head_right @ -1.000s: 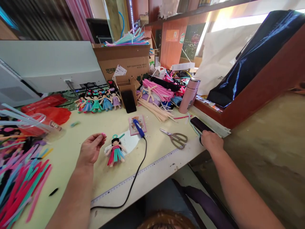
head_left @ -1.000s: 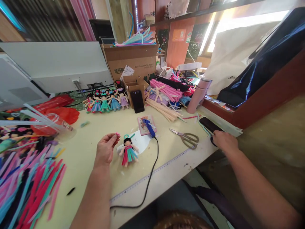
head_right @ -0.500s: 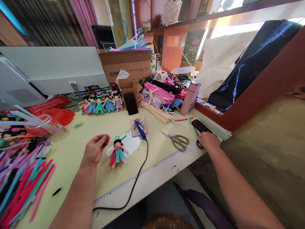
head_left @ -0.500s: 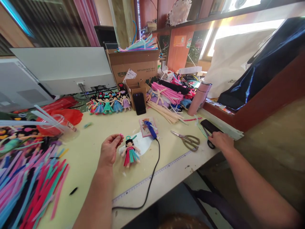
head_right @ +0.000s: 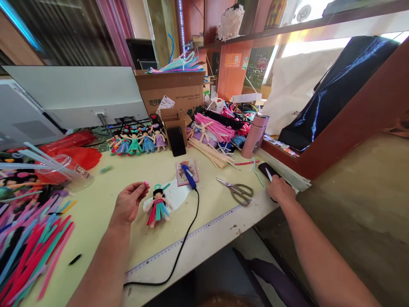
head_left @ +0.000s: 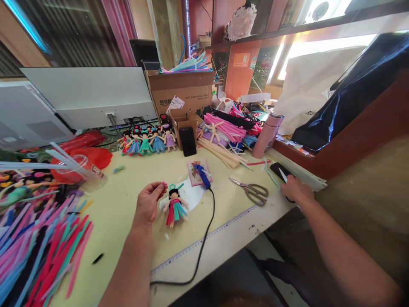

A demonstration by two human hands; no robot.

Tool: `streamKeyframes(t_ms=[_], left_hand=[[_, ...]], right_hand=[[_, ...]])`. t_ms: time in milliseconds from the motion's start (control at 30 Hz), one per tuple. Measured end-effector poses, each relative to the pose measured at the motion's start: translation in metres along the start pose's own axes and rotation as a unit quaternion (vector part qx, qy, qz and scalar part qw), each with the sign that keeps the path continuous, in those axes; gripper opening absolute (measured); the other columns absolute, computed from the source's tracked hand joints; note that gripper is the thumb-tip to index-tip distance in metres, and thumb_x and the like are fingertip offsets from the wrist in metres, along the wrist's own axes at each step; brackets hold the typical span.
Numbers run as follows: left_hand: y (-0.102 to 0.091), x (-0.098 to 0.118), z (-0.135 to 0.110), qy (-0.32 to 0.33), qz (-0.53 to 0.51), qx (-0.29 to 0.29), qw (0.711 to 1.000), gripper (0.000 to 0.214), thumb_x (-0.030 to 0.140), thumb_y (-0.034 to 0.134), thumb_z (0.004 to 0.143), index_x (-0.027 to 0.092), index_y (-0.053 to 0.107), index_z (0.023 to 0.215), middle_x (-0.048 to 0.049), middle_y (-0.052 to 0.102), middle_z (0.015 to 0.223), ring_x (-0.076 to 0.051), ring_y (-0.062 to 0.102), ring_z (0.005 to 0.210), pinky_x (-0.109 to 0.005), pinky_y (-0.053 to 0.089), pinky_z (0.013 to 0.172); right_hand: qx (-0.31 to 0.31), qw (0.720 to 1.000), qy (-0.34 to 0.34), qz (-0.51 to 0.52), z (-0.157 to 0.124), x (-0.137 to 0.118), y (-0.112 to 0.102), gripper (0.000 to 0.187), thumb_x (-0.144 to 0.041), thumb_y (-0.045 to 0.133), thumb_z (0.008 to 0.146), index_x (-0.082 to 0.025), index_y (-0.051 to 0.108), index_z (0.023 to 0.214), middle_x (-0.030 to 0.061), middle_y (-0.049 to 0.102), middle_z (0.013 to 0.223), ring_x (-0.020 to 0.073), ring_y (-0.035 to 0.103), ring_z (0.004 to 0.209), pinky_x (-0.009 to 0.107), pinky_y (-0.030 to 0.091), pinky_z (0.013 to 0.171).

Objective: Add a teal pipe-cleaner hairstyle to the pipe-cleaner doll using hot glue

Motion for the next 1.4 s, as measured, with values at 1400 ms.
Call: streamKeyframes(t_ms=[1400], left_hand=[[-0.003, 0.007, -0.012, -0.059, -0.126, -0.069, 0.988, 0.026, 0.027, 0.082, 0.057, 0.012, 0.067, 0.072, -0.0024, 0.067, 0.065, -0.008, 0.058, 0.058, -0.021, 0.043, 0.061]], right_hand=[[-0.119, 0.704, -0.585, 0.384, -0.193, -0.325, -0.067, 0.018, -0.033, 0.043, 0.092, -0.021, 0.055, 0.095, 0.0003, 0.059, 0.073, 0.0130, 0.054, 0.065, 0.024, 0.040, 0.060]])
Point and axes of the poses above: each hand's wrist, its own z-axis towards the middle knuckle, its own y-axis out of the palm, x = y × z, the point moved 5 cm from there along z, towards the middle knuckle
